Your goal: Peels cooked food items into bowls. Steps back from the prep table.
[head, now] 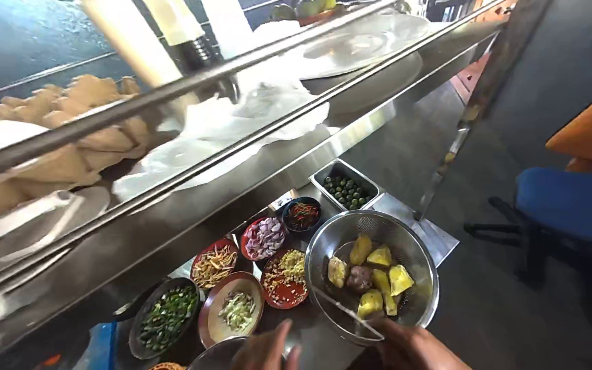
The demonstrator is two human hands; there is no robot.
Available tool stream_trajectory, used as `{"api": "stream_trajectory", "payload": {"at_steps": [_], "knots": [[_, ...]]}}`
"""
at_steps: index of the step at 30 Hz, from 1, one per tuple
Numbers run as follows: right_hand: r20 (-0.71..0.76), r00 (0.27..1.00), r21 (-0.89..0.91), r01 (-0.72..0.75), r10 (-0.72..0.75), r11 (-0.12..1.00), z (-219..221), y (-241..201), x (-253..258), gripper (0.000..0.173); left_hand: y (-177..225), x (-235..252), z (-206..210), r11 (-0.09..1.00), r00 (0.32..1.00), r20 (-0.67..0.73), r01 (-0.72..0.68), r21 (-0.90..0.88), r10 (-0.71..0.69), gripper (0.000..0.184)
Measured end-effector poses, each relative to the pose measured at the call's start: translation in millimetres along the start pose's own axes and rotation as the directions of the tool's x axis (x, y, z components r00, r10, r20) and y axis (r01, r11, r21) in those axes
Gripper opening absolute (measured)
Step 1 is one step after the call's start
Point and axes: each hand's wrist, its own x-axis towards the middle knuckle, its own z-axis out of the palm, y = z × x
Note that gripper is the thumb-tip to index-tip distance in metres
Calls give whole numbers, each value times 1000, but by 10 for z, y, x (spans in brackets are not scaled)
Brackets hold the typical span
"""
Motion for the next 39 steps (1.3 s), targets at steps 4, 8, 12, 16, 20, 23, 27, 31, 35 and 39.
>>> {"api": "stream_trajectory", "payload": {"at_steps": [4,8,12,16,20,23,27,31,35,39], "knots": [[-118,985,12,-124,124,992,-368,419,-231,38,956,1186,611,999,971,234,-43,-23,47,56],[-197,961,69,-187,197,980,-601,690,-509,38,1266,1747,1146,996,866,494,44,77,-77,89],[-190,934,129,-281,302,951,-683,947,-722,40,1268,1916,1305,974,794,575,92,206,-197,105],[-140,944,124,-283,299,951,-751,1120,-736,40,1259,2026,1284,958,744,620,96,270,-249,112],[-117,956,113,-255,267,960,-862,1232,-609,41,1375,1996,1367,930,745,583,140,340,-325,111],[-104,964,111,-233,245,966,-931,1279,-503,41,1412,1950,1462,913,772,508,228,339,-382,111],[-85,967,154,-224,239,962,-946,1355,-433,41,1423,1882,1484,905,773,477,305,298,-418,99],[-96,970,168,-207,225,964,-937,1372,-413,40,1259,1826,1439,913,818,419,401,75,-394,78],[-87,975,210,-182,204,961,-872,1263,-406,41,987,1561,1259,716,883,365,457,-528,-295,72],[-1,996,418,-77,85,905,-616,889,-177,49,882,1009,982,90,915,319,349,-933,-246,65]]}}
